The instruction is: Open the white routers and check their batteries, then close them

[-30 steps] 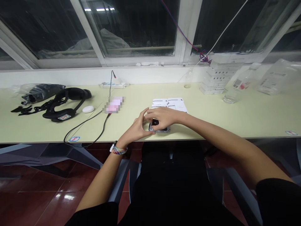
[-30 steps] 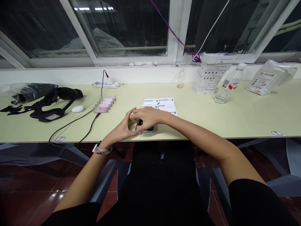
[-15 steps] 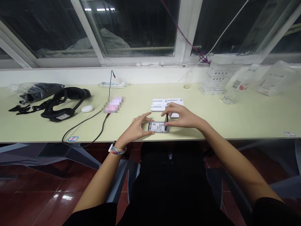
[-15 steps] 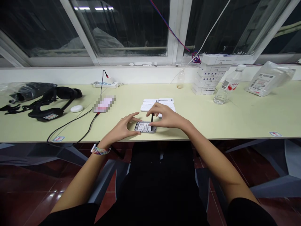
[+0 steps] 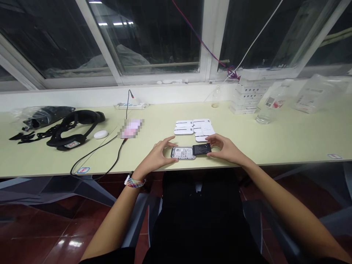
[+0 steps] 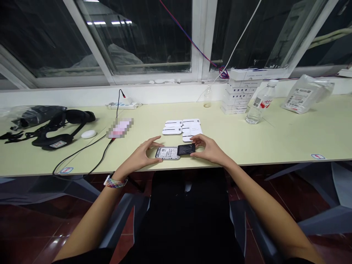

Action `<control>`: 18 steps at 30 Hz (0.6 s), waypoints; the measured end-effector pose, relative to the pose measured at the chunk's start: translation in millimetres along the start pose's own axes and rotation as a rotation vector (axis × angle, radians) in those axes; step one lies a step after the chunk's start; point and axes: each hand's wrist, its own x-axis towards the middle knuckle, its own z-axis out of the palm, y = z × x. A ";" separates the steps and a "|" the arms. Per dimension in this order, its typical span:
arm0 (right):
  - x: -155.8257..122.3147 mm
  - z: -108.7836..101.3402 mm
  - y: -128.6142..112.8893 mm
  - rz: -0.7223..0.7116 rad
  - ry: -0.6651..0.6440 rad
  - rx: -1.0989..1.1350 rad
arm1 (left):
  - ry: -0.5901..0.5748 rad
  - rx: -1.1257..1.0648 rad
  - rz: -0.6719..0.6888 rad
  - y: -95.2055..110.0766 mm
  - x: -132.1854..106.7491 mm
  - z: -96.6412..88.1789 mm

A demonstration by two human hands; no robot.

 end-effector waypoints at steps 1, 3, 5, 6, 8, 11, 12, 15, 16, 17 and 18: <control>-2.4 0.7 2.2 0.005 0.007 0.021 | -0.002 0.001 0.002 0.3 -0.4 -0.2; -5.4 1.1 5.3 0.013 0.010 0.053 | -0.004 0.005 0.007 1.2 -1.1 -0.8; -6.3 1.0 6.8 0.027 0.005 0.056 | -0.007 0.003 0.000 1.8 -2.0 -1.3; -6.4 1.0 7.1 0.036 0.000 0.049 | -0.009 0.002 -0.008 1.9 -2.4 -1.4; -6.2 1.4 7.7 0.050 -0.002 0.040 | -0.009 0.007 -0.001 1.5 -3.0 -1.5; -5.6 2.5 9.0 0.052 0.013 0.054 | -0.009 0.031 0.024 0.6 -3.5 -1.1; -5.4 2.9 9.4 0.052 0.016 0.061 | -0.011 0.036 0.028 0.6 -3.5 -1.0; -5.2 3.0 9.8 0.051 0.008 0.066 | -0.011 0.043 0.024 1.9 -3.6 -0.6; -5.3 2.8 9.6 0.050 0.004 0.063 | -0.009 0.046 0.018 2.6 -3.5 -0.5; -5.4 2.5 9.3 0.048 0.001 0.059 | -0.007 0.051 0.011 3.4 -3.3 -0.5; -5.5 2.3 9.0 0.048 0.000 0.056 | -0.007 0.056 0.006 4.0 -3.1 -0.5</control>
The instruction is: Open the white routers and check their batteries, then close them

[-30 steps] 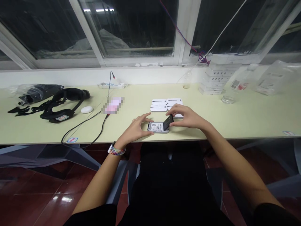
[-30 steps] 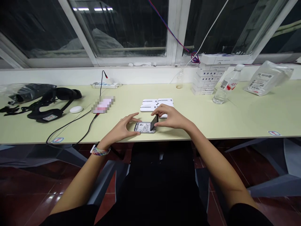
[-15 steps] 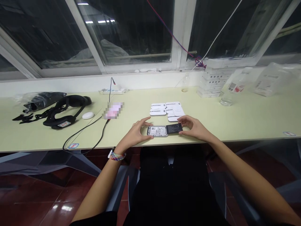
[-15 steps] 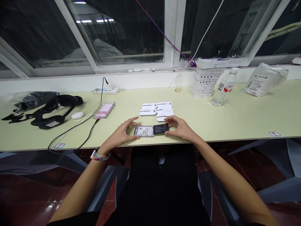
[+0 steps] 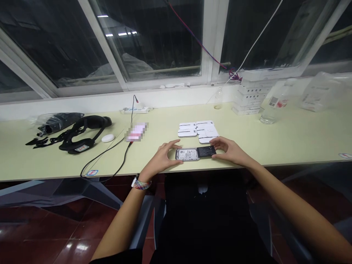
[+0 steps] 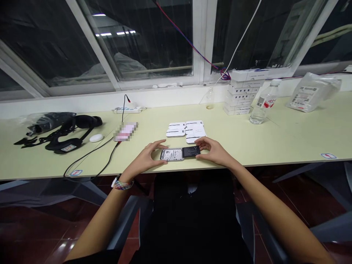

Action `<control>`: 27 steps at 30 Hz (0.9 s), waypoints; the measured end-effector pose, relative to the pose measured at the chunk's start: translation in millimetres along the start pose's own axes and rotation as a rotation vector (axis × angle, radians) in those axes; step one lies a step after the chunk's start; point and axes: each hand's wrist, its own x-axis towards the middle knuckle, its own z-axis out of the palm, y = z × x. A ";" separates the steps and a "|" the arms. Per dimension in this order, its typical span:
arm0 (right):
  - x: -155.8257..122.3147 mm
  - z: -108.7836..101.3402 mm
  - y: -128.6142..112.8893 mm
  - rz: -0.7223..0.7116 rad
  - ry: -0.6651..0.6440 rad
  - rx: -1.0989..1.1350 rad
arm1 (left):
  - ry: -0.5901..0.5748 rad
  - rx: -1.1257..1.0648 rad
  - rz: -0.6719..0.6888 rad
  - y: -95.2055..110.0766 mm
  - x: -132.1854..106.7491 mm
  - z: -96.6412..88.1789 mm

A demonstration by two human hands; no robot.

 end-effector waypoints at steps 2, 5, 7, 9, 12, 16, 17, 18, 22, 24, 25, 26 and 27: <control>-0.2 -0.3 -0.4 0.001 0.000 -0.001 | 0.000 0.008 -0.002 0.6 0.6 -0.1; 0.0 -0.3 -0.1 -0.004 0.003 0.014 | 0.003 0.008 0.009 -0.2 1.6 0.0; 0.4 -0.2 0.4 -0.010 0.007 0.029 | 0.003 0.008 0.013 -1.2 2.0 0.3; 0.8 -0.4 0.9 -0.013 0.006 0.033 | 0.003 0.012 0.016 -1.7 2.2 0.7; 1.0 -1.1 1.5 -0.013 0.000 0.026 | 0.006 0.022 0.017 -1.5 2.2 1.4; 1.7 -1.9 3.0 -0.003 0.003 0.038 | 0.015 0.037 0.030 -1.5 2.7 2.1; 2.0 -2.0 3.4 -0.002 0.006 0.047 | 0.016 0.039 0.033 -1.7 2.9 2.2; 2.3 -2.0 3.9 -0.003 0.009 0.055 | 0.017 0.041 0.035 -1.9 3.2 2.3; 2.4 -2.2 4.5 -0.016 0.007 0.057 | 0.018 0.049 0.030 -2.1 4.0 2.4; 2.0 -2.5 4.0 -0.018 0.006 0.047 | 0.020 0.049 0.029 -1.6 4.1 2.4; 1.8 -2.6 3.6 -0.019 0.006 0.043 | 0.019 0.047 0.030 -1.3 4.0 2.4; 1.5 -2.7 3.2 -0.019 0.008 0.041 | 0.018 0.044 0.031 -1.0 3.9 2.4; 1.4 -2.7 2.9 -0.019 0.007 0.042 | 0.016 0.042 0.030 -0.8 3.8 2.3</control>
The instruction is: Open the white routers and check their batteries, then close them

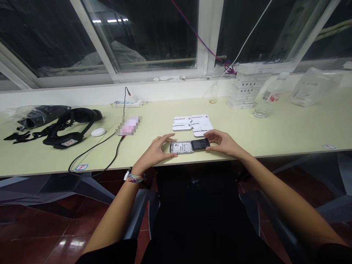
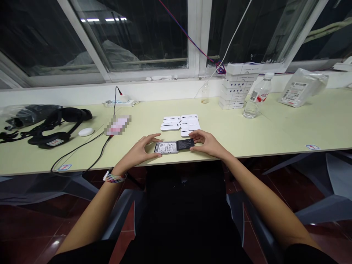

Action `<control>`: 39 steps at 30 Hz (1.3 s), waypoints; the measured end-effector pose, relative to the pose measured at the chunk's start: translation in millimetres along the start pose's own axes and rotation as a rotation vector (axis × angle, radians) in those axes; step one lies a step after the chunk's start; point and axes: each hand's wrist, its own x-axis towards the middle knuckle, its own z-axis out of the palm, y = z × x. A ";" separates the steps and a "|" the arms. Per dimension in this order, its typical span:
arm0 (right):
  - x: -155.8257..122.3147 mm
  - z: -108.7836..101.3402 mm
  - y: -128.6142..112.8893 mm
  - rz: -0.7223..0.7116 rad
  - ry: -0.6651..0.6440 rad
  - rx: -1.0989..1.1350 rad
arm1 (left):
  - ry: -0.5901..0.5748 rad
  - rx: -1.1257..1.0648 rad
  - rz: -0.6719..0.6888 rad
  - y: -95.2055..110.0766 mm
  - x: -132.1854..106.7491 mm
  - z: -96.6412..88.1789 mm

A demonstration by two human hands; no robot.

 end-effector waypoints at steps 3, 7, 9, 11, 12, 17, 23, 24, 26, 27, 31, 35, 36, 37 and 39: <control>-0.1 0.3 -0.5 0.002 -0.003 0.007 | -0.003 -0.004 -0.007 0.5 -0.3 0.0; -0.4 0.4 0.2 -0.007 -0.001 0.010 | 0.003 -0.008 -0.002 0.7 -0.4 0.5; -1.2 0.0 0.2 -0.011 -0.003 0.005 | 0.003 -0.008 -0.002 0.9 -0.5 0.7; -2.1 -0.5 -0.3 -0.009 -0.007 -0.005 | -0.001 -0.004 -0.005 1.2 -0.6 0.8; -2.4 -0.6 -0.8 -0.007 -0.010 -0.011 | -0.003 -0.002 -0.005 1.3 -0.7 0.8; -2.6 -0.4 -3.8 -0.012 -0.015 -0.024 | -0.006 0.003 0.008 1.6 -0.6 0.3; -2.8 -0.6 -5.9 -0.015 -0.022 -0.032 | -0.007 -0.002 0.009 1.5 0.2 0.2; -2.9 -0.8 -5.9 -0.015 -0.018 -0.034 | -0.008 -0.006 0.007 1.4 0.3 0.1; -2.9 -1.0 -5.8 -0.015 -0.019 -0.034 | -0.010 -0.010 0.005 1.2 0.5 0.1; -2.9 -1.2 -5.7 -0.016 -0.021 -0.032 | -0.010 -0.009 0.004 1.2 0.6 0.0; -3.6 -1.9 -5.3 -0.008 -0.013 -0.058 | -0.010 -0.006 -0.005 2.9 0.2 -0.4; -4.7 -2.2 -4.3 -0.015 -0.005 -0.088 | -0.017 -0.005 -0.004 6.4 -1.0 -0.9; -5.0 -2.0 -4.5 -0.017 -0.005 -0.088 | -0.018 -0.004 -0.005 6.9 -1.2 -1.0; -5.2 -1.7 -5.0 -0.018 -0.005 -0.089 | -0.018 -0.005 -0.008 7.0 -1.5 -1.0; -5.4 -0.5 -6.9 -0.016 -0.003 -0.099 | -0.019 -0.011 -0.014 6.4 -1.7 -0.8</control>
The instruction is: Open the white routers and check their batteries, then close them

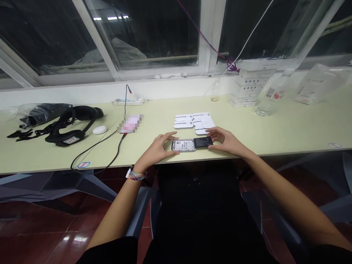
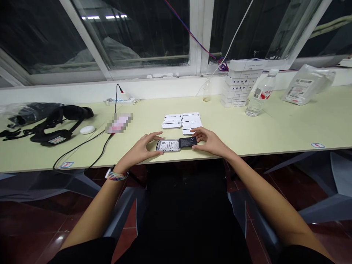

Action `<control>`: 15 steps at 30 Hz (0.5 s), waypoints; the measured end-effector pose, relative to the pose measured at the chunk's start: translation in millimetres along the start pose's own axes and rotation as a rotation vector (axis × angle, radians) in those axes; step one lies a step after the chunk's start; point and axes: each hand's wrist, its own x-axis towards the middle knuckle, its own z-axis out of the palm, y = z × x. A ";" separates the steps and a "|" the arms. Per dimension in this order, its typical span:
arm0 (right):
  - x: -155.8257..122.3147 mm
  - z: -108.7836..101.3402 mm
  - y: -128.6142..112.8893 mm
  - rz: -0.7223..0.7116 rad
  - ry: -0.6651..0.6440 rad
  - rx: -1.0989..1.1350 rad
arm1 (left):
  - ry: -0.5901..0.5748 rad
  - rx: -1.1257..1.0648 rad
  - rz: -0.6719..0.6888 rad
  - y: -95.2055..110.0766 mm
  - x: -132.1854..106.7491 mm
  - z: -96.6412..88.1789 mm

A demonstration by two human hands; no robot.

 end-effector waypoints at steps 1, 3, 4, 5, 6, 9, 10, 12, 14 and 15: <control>0.1 0.7 -1.3 -0.002 0.001 -0.010 | 0.000 -0.004 -0.001 -0.7 0.0 0.1; 1.4 2.9 -3.9 -0.023 0.006 -0.022 | 0.000 -0.008 -0.004 -2.3 0.0 0.4; 2.6 4.5 -4.9 -0.040 0.008 -0.019 | -0.001 -0.008 -0.006 -3.1 0.0 0.5; 4.4 6.3 -5.8 -0.060 0.009 -0.007 | -0.004 -0.005 -0.009 -3.7 0.1 0.6; 6.8 8.5 -6.5 -0.076 0.008 0.013 | -0.005 -0.002 -0.009 -4.3 0.1 0.8; 16.7 16.2 -9.2 -0.078 -0.010 0.095 | 0.002 0.000 0.006 -5.2 0.3 1.3; 20.6 19.1 -10.7 -0.070 -0.016 0.124 | 0.006 0.001 0.013 -5.2 0.2 1.5; 28.2 25.1 -15.1 -0.070 -0.014 0.176 | 0.010 0.003 0.020 -5.0 0.2 1.7; 34.7 31.1 -20.9 -0.094 0.001 0.195 | 0.013 0.004 0.019 -4.4 0.0 1.8; 37.2 34.1 -24.1 -0.111 0.009 0.190 | 0.014 0.003 0.017 -4.1 -0.2 1.7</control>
